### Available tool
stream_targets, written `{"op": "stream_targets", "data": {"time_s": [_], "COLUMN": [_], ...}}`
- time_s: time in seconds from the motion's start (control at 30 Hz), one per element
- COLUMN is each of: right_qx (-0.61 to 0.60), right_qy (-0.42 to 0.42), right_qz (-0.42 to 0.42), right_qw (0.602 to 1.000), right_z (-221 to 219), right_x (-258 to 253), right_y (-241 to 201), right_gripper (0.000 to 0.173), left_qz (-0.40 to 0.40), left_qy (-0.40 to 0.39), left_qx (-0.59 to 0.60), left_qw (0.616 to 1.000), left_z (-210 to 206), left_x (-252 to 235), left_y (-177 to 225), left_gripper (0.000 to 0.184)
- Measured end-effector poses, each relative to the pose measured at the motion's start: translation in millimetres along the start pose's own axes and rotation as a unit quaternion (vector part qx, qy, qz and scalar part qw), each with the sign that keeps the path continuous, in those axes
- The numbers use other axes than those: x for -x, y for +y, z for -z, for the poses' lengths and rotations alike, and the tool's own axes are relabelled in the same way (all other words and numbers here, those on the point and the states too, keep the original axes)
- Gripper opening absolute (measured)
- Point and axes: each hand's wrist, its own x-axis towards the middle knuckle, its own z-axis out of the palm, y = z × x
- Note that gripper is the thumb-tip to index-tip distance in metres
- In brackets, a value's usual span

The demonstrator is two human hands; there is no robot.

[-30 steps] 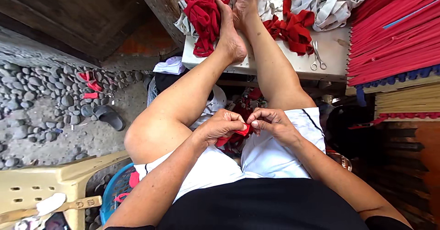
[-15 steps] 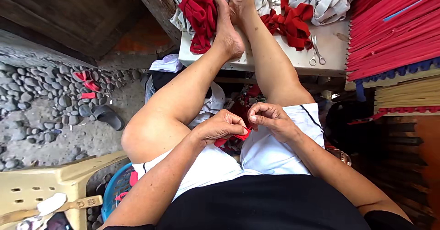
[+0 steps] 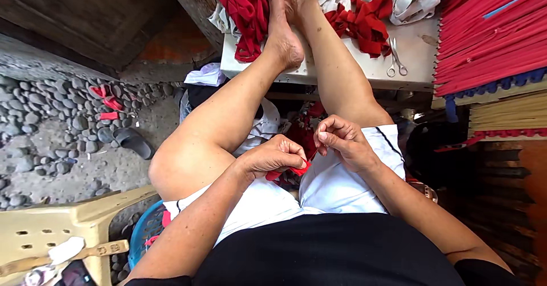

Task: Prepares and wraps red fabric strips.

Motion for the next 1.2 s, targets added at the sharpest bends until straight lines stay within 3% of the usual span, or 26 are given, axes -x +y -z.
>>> {"op": "stream_targets", "data": {"time_s": [0.2, 0.3, 0.5, 1.2], "right_qx": [0.248, 0.306, 0.327, 0.336], "right_qy": [-0.03, -0.042, -0.034, -0.047], "right_qz": [0.099, 0.165, 0.207, 0.208], "right_qw": [0.963, 0.937, 0.921, 0.917], "right_z": [-4.3, -7.3, -9.1, -8.0], "right_x": [3.9, 2.0, 1.6, 3.6], "right_y": [1.4, 5.6, 9.2, 10.9], "right_gripper": [0.008, 0.006, 0.007, 0.007], "left_qz": [-0.002, -0.006, -0.012, -0.014], "left_qy": [0.007, -0.003, -0.021, -0.046], "left_qx": [0.021, 0.04, 0.043, 0.067], "left_qw": [1.0, 0.999, 0.999, 0.997], "left_z": [1.2, 3.7, 7.3, 11.7], "left_x": [2.9, 2.5, 0.4, -1.8], "left_y": [2.2, 0.8, -1.7, -5.5], "left_gripper": [0.019, 0.018, 0.019, 0.017]}}
